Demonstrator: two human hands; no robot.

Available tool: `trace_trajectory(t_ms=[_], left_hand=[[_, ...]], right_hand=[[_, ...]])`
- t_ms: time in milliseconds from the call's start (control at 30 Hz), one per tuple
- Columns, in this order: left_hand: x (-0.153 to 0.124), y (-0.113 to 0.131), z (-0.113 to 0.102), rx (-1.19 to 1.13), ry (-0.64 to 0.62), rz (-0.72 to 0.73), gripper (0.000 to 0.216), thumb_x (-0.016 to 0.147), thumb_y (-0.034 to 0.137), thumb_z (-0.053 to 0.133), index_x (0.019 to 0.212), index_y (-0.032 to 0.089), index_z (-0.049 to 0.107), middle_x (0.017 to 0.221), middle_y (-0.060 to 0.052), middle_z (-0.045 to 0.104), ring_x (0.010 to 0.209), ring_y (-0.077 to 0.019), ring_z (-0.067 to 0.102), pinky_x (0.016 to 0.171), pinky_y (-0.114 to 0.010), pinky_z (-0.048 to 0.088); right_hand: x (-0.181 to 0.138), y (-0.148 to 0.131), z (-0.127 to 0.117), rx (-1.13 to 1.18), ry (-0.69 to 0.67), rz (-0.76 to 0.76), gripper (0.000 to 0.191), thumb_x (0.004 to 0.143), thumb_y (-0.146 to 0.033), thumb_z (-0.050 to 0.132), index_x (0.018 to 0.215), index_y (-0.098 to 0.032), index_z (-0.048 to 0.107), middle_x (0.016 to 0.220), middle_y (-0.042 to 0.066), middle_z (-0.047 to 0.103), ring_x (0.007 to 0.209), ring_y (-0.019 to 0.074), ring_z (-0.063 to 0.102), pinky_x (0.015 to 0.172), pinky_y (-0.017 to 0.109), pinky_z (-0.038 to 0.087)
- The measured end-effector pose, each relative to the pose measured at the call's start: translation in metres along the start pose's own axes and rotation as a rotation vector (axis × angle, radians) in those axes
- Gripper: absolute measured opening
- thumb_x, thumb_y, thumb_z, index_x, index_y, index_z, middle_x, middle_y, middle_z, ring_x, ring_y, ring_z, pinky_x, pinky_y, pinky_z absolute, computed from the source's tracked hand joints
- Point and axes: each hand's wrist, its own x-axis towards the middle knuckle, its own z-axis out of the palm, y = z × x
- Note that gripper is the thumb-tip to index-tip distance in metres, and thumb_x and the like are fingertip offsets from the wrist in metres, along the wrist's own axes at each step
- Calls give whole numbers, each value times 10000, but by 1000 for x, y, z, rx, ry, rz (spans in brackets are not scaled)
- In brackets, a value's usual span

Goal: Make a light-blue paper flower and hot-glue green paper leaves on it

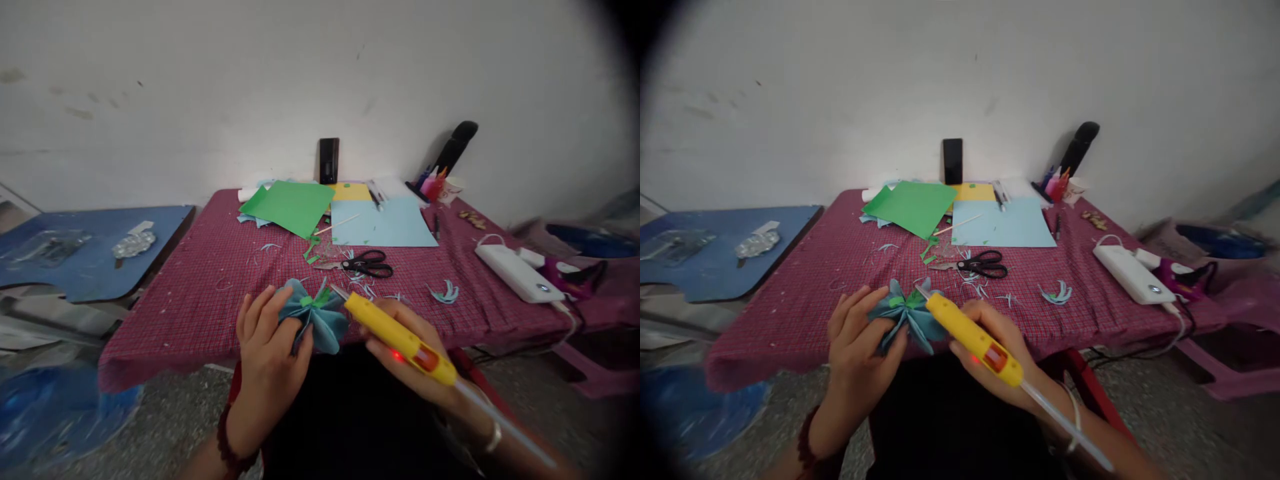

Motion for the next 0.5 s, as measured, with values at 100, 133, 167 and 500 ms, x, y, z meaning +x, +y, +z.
trace_trajectory(t_ms=[100,133,167,500], left_hand=[[-1,7,-1,-18,-5,22,91,799,185,702,766,192,617,1254,-115,646,1258,-322,510,1115,-585,323],[-1,8,0,-24,-5,28,82,800,191,702,777,191,623,1255,-117,646,1257,-322,511,1114,-586,325],[-2,9,0,-29,-7,32,76,800,195,701,786,191,627,1257,-118,645,1257,-323,511,1113,-588,326],[-1,18,-4,-84,-46,32,163,791,331,709,842,197,632,1189,-124,644,1240,-333,516,1118,-603,304]], right_hand=[[-18,-12,-21,-90,-171,89,131,840,-248,625,829,-222,497,732,-17,540,603,122,475,527,244,382],[-21,-15,-25,-109,-207,116,135,842,-264,626,828,-221,498,725,-18,534,596,121,463,517,245,368],[-22,-17,-27,-123,-227,141,142,845,-279,625,824,-220,497,720,-19,530,593,122,456,512,247,359],[-6,-20,-29,-218,-302,203,149,811,-275,627,778,-211,497,662,-41,487,566,110,417,492,242,305]])
